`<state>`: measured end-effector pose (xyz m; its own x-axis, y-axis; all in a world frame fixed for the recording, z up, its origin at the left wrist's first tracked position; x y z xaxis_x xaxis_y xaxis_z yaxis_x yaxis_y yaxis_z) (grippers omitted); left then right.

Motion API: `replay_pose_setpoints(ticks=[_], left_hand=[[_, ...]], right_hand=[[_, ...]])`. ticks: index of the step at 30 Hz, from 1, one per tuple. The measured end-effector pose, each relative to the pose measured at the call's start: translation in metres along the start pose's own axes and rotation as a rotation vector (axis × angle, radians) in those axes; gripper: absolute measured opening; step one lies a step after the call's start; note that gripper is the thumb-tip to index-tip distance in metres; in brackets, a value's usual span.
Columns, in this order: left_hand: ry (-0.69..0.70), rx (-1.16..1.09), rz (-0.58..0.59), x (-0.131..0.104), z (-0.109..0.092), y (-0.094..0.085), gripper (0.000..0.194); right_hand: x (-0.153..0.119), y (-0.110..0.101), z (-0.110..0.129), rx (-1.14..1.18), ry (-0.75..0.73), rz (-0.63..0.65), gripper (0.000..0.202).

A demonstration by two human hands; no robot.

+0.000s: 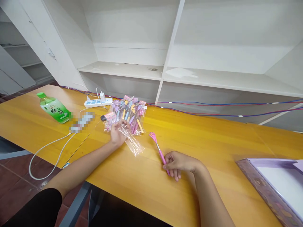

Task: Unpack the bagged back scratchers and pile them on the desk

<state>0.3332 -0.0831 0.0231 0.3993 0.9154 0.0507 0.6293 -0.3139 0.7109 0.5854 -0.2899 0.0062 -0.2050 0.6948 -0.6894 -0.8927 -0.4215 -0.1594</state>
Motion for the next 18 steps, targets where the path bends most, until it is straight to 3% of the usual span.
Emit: replay_pose_setpoints(ticks=[5,8,13,18], left_hand=[[-0.347,0.15,0.258,-0.024,0.03,0.004,0.035],[-0.479,0.227,0.358,-0.029,0.042,0.002,0.035],[-0.586,0.308,0.444,-0.028,0.052,-0.002,0.04],[-0.618,0.363,0.46,-0.029,0.052,-0.003,0.038]], right_hand=[[-0.001,0.005,0.005,0.029,-0.03,-0.053,0.058],[-0.001,0.002,0.007,0.06,-0.028,-0.137,0.058],[0.002,-0.005,0.009,0.099,-0.078,-0.296,0.062],[0.007,-0.001,0.01,0.096,-0.087,-0.285,0.066]])
Point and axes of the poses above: each hand's wrist, its own x-axis towards the middle knuckle, its own y-axis out of the palm, z = x × y, the point moved 2 cm from there along x, towards the middle knuckle, and after that the axes turned 5 degrees about -z, right-handed, at the moved point
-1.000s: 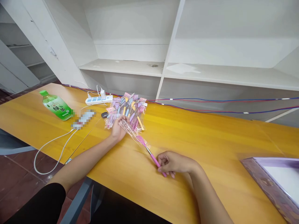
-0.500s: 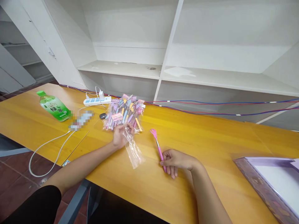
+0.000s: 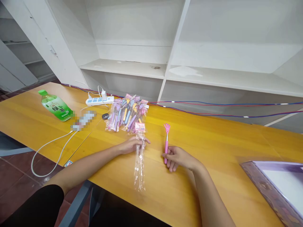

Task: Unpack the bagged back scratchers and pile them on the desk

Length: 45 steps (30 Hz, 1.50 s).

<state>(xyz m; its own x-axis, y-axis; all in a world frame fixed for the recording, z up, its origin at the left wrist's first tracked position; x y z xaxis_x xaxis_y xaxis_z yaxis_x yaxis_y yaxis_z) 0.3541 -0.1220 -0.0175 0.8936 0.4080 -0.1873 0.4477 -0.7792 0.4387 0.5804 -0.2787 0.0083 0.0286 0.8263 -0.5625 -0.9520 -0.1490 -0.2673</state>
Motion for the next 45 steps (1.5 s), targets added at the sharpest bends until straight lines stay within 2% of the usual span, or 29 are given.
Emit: replay_pose_setpoints(ticks=[5,8,13,15,17,20,23,25,29,31,34,41,45], left_hand=[[-0.001,0.092,0.017,0.0,-0.001,0.0,0.034],[-0.071,0.168,0.111,-0.003,-0.004,0.0,0.028],[-0.243,0.257,0.339,-0.014,-0.014,0.003,0.031],[-0.282,0.274,0.388,-0.017,-0.016,0.005,0.033],[-0.317,0.248,0.419,-0.018,-0.014,0.006,0.037],[-0.294,0.127,0.344,-0.013,-0.004,0.006,0.051],[-0.194,0.057,0.169,-0.008,0.007,0.005,0.061],[-0.179,0.061,0.115,-0.007,0.012,0.005,0.061],[-0.169,0.121,0.074,-0.008,0.014,0.008,0.06],[-0.141,0.164,0.058,-0.009,0.011,0.009,0.059],[-0.11,0.23,0.06,-0.011,0.009,0.011,0.055],[-0.012,0.319,0.009,-0.013,0.011,0.008,0.035],[-0.025,0.342,0.042,-0.013,0.01,0.006,0.037]], right_hand=[[-0.001,0.003,0.0,-0.026,0.031,0.023,0.067],[0.001,0.005,0.003,-0.042,0.01,0.013,0.067],[0.012,0.021,0.018,0.238,-0.396,-0.384,0.061],[0.017,0.035,0.021,0.252,-0.51,-0.431,0.067],[0.021,0.049,0.021,0.201,-0.543,-0.407,0.069],[0.025,0.064,0.02,0.103,-0.553,-0.39,0.063],[0.025,0.068,0.019,0.01,-0.56,-0.465,0.061],[0.024,0.067,0.019,-0.037,-0.55,-0.528,0.055],[0.023,0.064,0.023,-0.166,-0.686,-0.62,0.039],[0.023,0.062,0.026,-0.226,-0.777,-0.64,0.035],[0.024,0.061,0.027,-0.255,-0.832,-0.645,0.034],[0.027,0.058,0.019,-0.155,-0.738,-0.543,0.034],[0.029,0.059,0.016,-0.095,-0.704,-0.494,0.035]])
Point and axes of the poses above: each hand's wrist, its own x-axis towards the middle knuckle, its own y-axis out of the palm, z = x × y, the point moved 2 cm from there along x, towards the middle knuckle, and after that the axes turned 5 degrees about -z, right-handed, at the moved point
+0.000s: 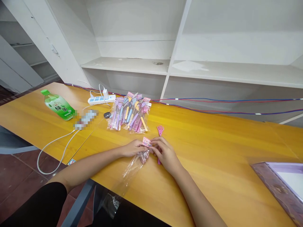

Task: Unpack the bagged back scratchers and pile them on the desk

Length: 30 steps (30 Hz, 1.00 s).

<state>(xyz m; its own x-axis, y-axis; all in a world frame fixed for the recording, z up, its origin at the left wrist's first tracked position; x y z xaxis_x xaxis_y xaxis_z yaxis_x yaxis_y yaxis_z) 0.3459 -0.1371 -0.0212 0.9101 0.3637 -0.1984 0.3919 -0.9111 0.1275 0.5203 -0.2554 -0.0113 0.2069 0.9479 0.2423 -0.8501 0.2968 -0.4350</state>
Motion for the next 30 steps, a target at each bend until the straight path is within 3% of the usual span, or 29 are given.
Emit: replay_pose_setpoints(ticks=[11,18,24,30], left_hand=[[-0.01,-0.071,0.052,0.003,0.005,0.0,0.042],[0.056,-0.088,0.03,0.002,-0.002,0.001,0.049],[0.037,-0.075,0.017,0.003,-0.001,0.0,0.052],[0.105,-0.06,0.021,0.005,0.002,-0.002,0.052]], right_hand=[[0.0,0.001,0.001,0.154,0.074,0.001,0.035],[-0.001,0.002,-0.004,0.198,0.125,0.029,0.03],[-0.001,-0.003,0.003,0.135,0.06,0.027,0.026],[0.0,-0.005,0.009,0.065,-0.054,-0.011,0.021]])
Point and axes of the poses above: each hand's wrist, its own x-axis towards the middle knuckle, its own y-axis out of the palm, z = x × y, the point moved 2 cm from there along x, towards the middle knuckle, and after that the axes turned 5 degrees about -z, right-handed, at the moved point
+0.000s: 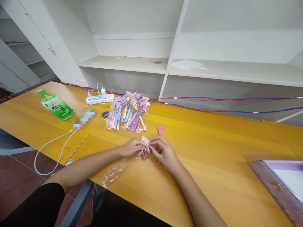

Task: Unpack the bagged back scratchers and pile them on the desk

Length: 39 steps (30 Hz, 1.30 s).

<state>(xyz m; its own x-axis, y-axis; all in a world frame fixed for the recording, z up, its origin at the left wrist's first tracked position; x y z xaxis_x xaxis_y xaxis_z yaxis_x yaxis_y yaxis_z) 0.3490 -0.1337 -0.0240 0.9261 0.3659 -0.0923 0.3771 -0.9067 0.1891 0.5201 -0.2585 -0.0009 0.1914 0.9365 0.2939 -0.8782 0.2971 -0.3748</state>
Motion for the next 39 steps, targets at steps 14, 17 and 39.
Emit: replay_pose_setpoints(ticks=[14,17,39], left_hand=[[0.203,0.448,0.087,-0.006,-0.016,0.002,0.04],[0.229,0.543,0.121,-0.006,-0.02,0.004,0.037],[0.179,0.384,0.083,-0.003,-0.014,0.001,0.037]], right_hand=[[-0.003,0.008,0.007,-0.362,-0.326,-0.05,0.012],[-0.006,0.01,0.005,-0.461,-0.313,-0.054,0.013],[-0.003,0.002,0.012,-0.27,-0.33,-0.046,0.008]])
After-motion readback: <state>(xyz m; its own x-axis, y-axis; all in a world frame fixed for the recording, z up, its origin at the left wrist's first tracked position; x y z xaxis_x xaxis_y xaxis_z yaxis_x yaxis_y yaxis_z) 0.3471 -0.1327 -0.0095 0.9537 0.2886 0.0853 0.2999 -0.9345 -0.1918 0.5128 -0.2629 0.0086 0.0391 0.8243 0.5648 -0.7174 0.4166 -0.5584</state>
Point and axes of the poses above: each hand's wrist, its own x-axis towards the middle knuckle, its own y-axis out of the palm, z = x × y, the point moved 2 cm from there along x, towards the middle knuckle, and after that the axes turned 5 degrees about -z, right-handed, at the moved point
